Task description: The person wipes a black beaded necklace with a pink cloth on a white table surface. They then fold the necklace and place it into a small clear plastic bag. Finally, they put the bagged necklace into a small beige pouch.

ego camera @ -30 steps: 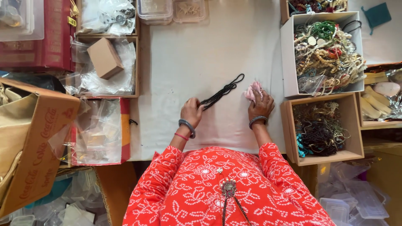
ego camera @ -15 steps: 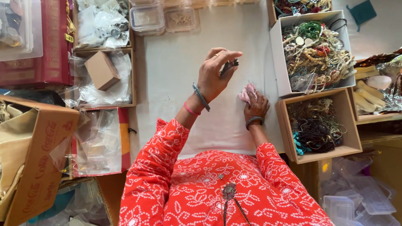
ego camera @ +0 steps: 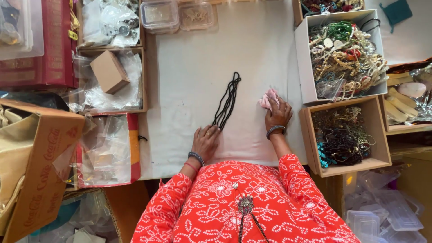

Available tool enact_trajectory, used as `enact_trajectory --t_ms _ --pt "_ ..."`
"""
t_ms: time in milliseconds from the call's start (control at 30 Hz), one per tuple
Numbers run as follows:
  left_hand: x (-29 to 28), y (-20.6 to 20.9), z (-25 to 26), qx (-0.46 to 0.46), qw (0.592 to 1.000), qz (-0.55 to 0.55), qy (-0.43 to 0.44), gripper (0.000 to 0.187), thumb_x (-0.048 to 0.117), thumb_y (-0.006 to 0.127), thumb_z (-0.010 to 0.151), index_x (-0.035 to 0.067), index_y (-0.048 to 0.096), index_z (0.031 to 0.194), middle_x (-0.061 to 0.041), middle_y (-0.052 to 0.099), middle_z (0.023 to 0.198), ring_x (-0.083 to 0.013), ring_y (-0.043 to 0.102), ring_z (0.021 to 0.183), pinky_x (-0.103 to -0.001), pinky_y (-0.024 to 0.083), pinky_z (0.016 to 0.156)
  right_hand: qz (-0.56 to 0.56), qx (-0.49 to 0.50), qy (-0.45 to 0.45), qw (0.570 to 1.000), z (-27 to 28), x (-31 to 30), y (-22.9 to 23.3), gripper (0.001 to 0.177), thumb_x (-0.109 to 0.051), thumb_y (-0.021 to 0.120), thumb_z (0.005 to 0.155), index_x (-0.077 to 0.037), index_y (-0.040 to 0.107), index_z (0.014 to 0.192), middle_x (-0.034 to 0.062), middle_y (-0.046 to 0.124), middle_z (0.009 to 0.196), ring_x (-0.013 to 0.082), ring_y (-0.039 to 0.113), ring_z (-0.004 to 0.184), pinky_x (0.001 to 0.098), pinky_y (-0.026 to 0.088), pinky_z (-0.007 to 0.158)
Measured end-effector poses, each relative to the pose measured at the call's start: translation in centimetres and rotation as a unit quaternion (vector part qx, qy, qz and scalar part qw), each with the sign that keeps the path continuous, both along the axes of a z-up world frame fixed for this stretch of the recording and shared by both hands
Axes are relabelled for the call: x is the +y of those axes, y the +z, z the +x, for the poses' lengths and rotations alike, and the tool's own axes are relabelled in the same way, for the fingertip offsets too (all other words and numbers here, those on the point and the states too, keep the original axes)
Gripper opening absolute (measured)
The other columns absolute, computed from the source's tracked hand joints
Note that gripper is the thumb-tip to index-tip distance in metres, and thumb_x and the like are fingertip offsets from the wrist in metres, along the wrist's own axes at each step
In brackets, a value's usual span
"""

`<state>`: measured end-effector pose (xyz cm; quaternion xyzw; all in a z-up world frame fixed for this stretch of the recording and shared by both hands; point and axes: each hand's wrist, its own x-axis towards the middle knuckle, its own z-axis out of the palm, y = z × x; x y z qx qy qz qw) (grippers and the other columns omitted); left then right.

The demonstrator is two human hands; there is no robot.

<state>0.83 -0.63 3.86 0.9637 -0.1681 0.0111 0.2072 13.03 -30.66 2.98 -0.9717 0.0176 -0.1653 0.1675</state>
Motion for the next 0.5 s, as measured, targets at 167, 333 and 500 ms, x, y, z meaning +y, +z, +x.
enact_trajectory --t_ms 167,333,500 --pt "-0.2 -1.3 -2.6 -0.005 0.999 0.021 0.034 0.067 0.037 0.069 0.086 0.015 0.053 0.148 -0.005 0.043 0.158 -0.0255 0.038 0.145 -0.054 0.025 0.118 0.049 -0.016 0.039 0.998 0.0 2.3 1.0 0.049 0.0 0.066 0.086 -0.023 0.072 0.129 0.0063 0.062 0.138 0.0336 0.052 0.125 0.0459 0.045 0.11" --pt "-0.8 -2.1 -3.1 -0.052 0.994 -0.024 0.091 0.06 0.045 0.06 0.094 0.022 0.054 0.149 -0.01 0.039 0.16 -0.0284 0.035 0.146 -0.052 0.022 0.121 0.106 0.012 0.415 0.904 -3.7 11.3 1.2 0.044 -0.002 0.06 0.091 -0.013 0.07 0.133 0.0066 0.07 0.133 0.0239 0.065 0.121 0.0405 0.051 0.106" --pt "-0.6 -2.9 -3.0 -0.003 0.994 0.002 0.108 0.056 0.048 0.058 0.097 0.024 0.052 0.147 -0.005 0.039 0.159 -0.0254 0.034 0.15 -0.05 0.02 0.125 -0.017 -0.059 0.452 0.89 1.5 10.8 1.3 0.044 -0.007 0.062 0.089 -0.015 0.068 0.132 0.0067 0.069 0.133 0.0263 0.065 0.112 0.042 0.054 0.092"
